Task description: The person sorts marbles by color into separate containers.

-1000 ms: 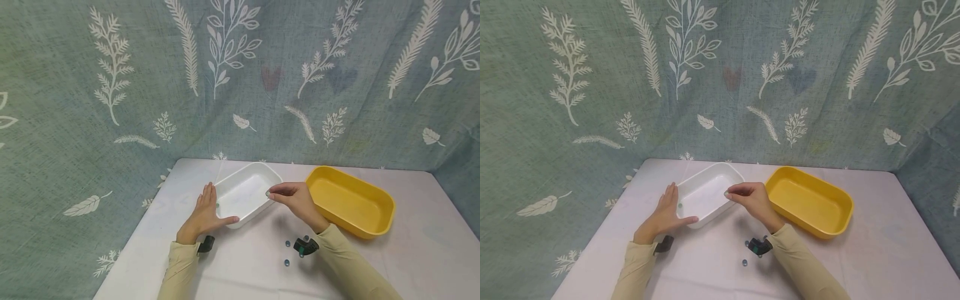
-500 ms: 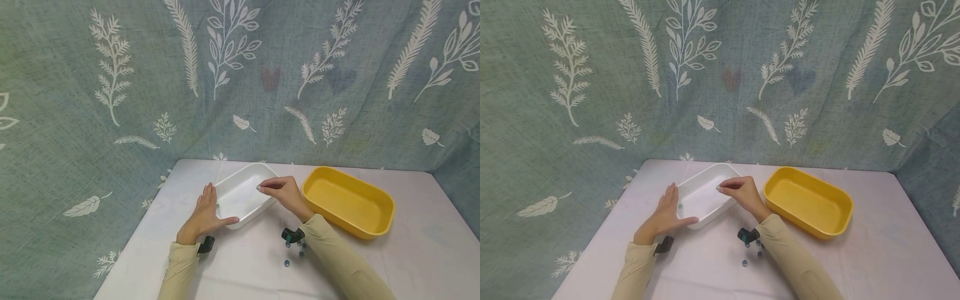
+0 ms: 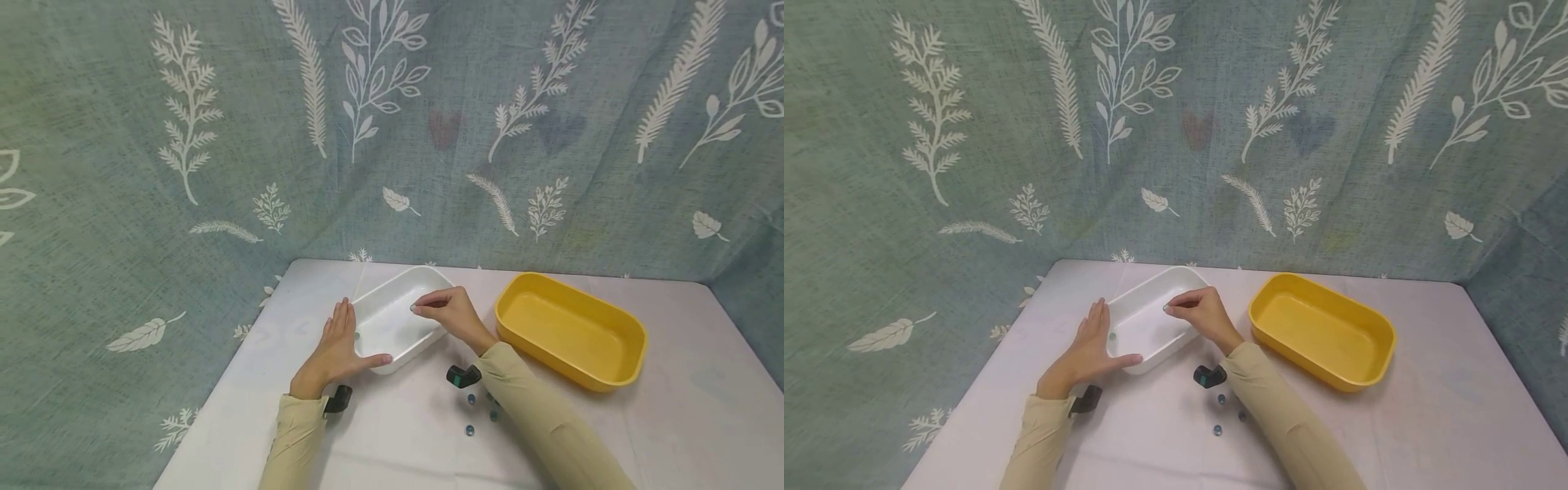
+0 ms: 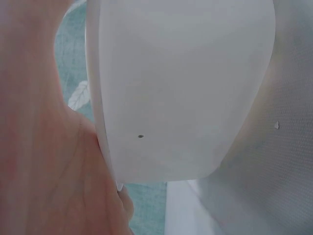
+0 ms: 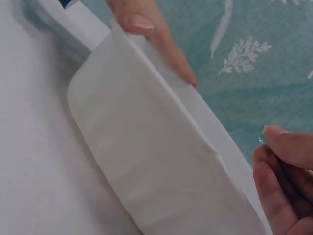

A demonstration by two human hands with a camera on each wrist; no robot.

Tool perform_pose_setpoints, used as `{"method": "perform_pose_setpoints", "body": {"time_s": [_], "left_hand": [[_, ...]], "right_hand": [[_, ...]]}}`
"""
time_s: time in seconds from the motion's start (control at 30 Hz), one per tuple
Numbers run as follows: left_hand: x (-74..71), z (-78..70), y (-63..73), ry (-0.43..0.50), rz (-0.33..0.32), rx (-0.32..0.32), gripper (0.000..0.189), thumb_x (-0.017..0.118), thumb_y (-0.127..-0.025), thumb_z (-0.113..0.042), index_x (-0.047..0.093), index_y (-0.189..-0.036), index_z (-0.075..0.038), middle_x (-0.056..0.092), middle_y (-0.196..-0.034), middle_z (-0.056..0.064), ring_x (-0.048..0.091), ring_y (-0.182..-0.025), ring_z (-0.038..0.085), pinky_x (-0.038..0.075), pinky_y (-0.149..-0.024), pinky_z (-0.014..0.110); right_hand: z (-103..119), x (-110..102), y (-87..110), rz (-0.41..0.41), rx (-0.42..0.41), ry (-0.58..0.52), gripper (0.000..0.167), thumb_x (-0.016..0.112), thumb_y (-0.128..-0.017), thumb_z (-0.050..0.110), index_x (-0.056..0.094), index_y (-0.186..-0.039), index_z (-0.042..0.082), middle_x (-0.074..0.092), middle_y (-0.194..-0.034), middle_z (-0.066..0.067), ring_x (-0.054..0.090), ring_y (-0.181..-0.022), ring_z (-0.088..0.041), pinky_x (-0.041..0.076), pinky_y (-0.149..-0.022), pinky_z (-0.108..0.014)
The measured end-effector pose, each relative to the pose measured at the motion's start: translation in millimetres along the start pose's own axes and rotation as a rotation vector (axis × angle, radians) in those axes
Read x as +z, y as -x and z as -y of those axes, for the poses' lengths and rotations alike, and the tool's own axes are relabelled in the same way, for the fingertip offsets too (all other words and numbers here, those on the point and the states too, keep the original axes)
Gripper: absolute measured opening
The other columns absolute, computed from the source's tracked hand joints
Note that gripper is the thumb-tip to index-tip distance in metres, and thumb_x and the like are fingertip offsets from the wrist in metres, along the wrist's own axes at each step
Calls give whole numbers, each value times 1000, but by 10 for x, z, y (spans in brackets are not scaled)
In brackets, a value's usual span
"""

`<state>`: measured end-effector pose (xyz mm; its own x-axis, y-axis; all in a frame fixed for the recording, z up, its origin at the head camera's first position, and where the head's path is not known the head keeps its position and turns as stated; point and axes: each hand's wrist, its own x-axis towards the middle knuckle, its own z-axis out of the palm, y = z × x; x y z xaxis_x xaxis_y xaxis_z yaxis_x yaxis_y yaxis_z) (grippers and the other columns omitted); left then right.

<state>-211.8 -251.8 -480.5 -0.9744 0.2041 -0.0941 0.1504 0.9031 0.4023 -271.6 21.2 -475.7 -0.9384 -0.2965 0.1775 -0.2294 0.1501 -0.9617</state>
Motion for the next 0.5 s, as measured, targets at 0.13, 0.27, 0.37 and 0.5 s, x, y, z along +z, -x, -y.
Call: {"method": "perform_pose_setpoints", "body": {"time_s": [0.13, 0.27, 0.37, 0.5], "left_hand": [[-5, -3, 4, 2, -7, 1, 144, 70, -74, -82, -2, -163, 5, -15, -174, 17, -11, -163, 37, 4, -132, 58], [-3, -3, 7, -2, -8, 5, 144, 70, -74, -83, -3, -163, 5, -15, -174, 18, -11, -163, 37, 4, -132, 58], [1, 0, 7, -4, -9, 5, 144, 70, -74, -83, -2, -163, 5, -15, -174, 18, -11, -163, 37, 4, -132, 58], [6, 0, 7, -4, -13, 4, 144, 70, -74, -82, -2, -163, 5, -13, -174, 19, -10, -163, 37, 5, -132, 58]], "right_hand": [[19, 21, -29, 5, 8, 32, 15, 84, -86, 12, 83, -99, 4, 81, -98, -13, 73, -82, -8, 59, -76, -19], [37, 27, -52, 4, 44, 63, 14, 84, -86, 11, 83, -98, 5, 81, -97, -13, 73, -82, -9, 60, -77, -21], [44, 30, -62, 2, 62, 91, 13, 84, -86, 11, 83, -98, 5, 81, -97, -12, 73, -83, -10, 62, -78, -24], [48, 36, -65, -9, 74, 108, 14, 83, -86, 11, 83, -99, 4, 81, -97, -11, 73, -84, -11, 61, -79, -25]]}}
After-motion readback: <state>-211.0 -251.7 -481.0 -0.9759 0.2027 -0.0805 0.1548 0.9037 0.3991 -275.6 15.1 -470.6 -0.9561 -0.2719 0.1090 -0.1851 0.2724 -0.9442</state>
